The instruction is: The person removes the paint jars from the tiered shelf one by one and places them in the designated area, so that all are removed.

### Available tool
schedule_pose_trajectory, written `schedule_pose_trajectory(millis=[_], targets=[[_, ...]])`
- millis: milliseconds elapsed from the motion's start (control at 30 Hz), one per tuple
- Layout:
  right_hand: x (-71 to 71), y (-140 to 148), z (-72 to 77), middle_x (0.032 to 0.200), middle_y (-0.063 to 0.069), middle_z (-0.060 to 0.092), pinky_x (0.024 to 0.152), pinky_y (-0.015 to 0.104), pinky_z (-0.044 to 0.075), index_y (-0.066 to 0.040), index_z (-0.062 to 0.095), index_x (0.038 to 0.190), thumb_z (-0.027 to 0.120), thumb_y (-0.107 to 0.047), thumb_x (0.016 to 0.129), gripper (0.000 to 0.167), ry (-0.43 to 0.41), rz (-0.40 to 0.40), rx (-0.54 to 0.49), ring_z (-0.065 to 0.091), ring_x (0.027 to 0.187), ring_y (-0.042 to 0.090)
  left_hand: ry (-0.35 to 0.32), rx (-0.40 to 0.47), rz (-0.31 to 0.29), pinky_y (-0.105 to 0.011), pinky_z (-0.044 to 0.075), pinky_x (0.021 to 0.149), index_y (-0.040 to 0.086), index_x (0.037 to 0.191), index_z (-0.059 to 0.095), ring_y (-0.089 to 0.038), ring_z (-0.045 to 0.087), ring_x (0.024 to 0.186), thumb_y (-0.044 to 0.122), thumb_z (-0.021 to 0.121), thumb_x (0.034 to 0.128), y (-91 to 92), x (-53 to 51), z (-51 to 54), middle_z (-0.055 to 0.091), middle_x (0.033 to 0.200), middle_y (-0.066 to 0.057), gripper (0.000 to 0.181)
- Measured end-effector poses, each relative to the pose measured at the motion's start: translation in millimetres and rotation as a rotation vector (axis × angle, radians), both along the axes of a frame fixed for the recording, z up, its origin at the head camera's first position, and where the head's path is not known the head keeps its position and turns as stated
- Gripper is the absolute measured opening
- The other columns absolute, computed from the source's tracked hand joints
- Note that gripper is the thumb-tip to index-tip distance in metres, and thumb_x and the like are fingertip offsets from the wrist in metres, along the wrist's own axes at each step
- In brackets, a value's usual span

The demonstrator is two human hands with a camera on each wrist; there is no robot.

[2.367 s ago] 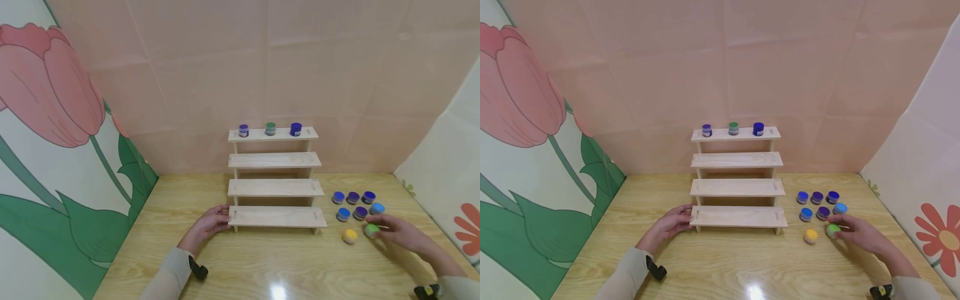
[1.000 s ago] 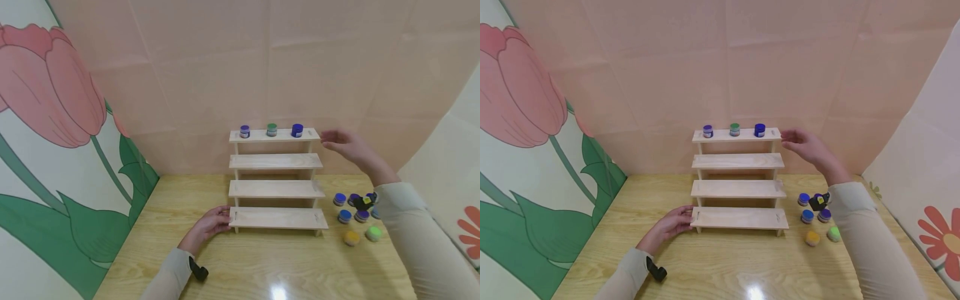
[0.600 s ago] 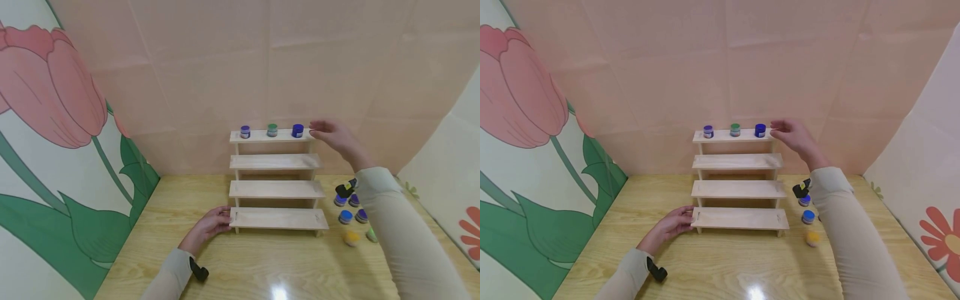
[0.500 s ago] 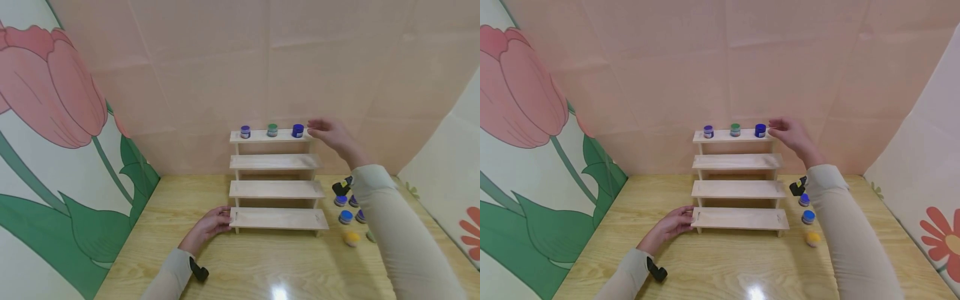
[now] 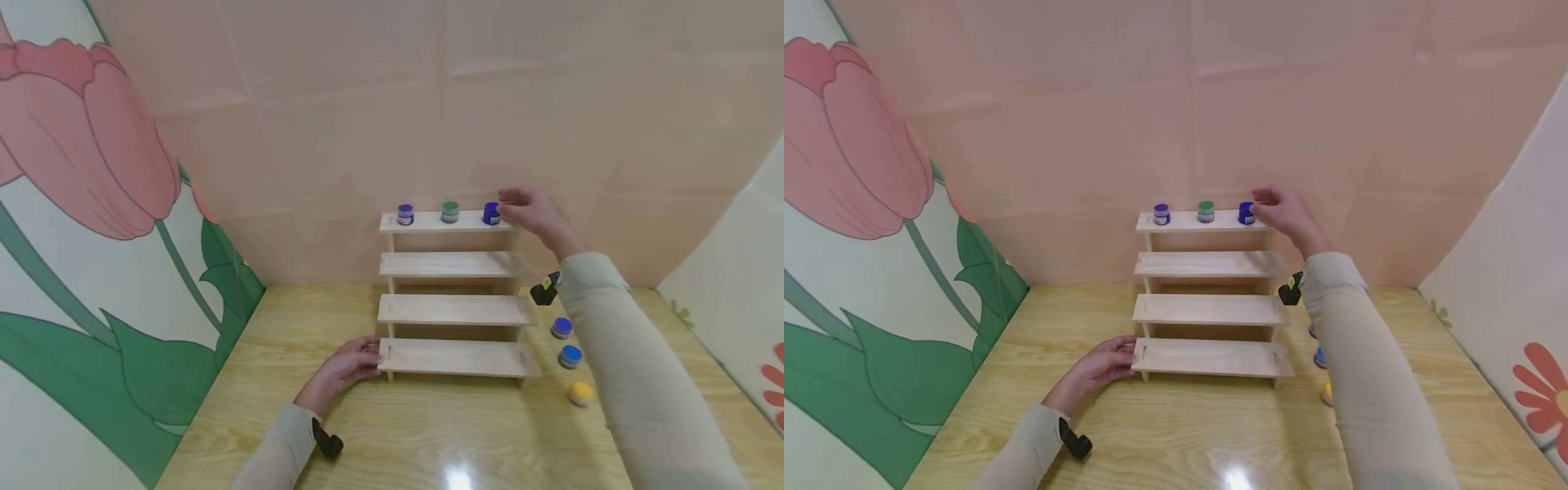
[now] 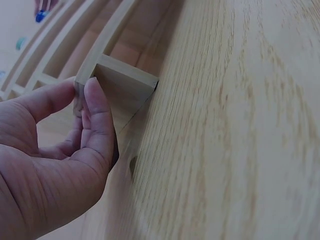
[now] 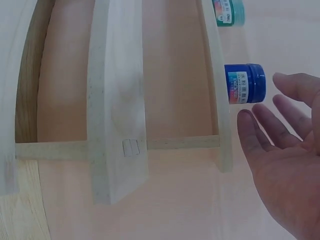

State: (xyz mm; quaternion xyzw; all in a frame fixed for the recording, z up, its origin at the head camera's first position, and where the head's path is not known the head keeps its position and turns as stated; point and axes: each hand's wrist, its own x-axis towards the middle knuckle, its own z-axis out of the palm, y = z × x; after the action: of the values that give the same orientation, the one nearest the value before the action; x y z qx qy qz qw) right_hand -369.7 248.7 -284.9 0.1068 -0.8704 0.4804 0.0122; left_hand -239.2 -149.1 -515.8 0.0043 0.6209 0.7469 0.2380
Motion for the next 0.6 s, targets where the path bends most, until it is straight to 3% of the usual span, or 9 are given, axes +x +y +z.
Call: schedule_pose_trajectory(millis=[233, 600], targets=[[-10.4, -3.3, -2.7, 0.149, 0.026, 0.046, 0.111, 0.052, 0.043, -0.001, 0.041, 0.151, 0.057, -0.018, 0.104, 0.053, -0.053, 0.015, 0.024, 0.048, 0.131, 0.037, -0.005, 0.003, -0.014, -0.026, 0.059, 0.073, -0.006, 0.148, 0.038, -0.017, 0.066, 0.088, -0.006, 0.061, 0.0942, -0.5, 0.5, 2.3, 0.059, 0.114, -0.011, 0.059], [-11.3, -6.6, -6.4, 0.151, 0.028, 0.041, 0.116, 0.059, 0.034, -0.001, 0.039, 0.153, 0.058, -0.013, 0.103, 0.054, -0.049, 0.064, 0.064, 0.040, 0.137, 0.044, -0.017, 0.004, -0.006, -0.025, 0.059, 0.072, -0.005, 0.148, 0.038, -0.017, 0.066, 0.087, -0.005, 0.062, 0.0939, -0.4, 0.8, 4.4, 0.059, 0.110, -0.009, 0.059]])
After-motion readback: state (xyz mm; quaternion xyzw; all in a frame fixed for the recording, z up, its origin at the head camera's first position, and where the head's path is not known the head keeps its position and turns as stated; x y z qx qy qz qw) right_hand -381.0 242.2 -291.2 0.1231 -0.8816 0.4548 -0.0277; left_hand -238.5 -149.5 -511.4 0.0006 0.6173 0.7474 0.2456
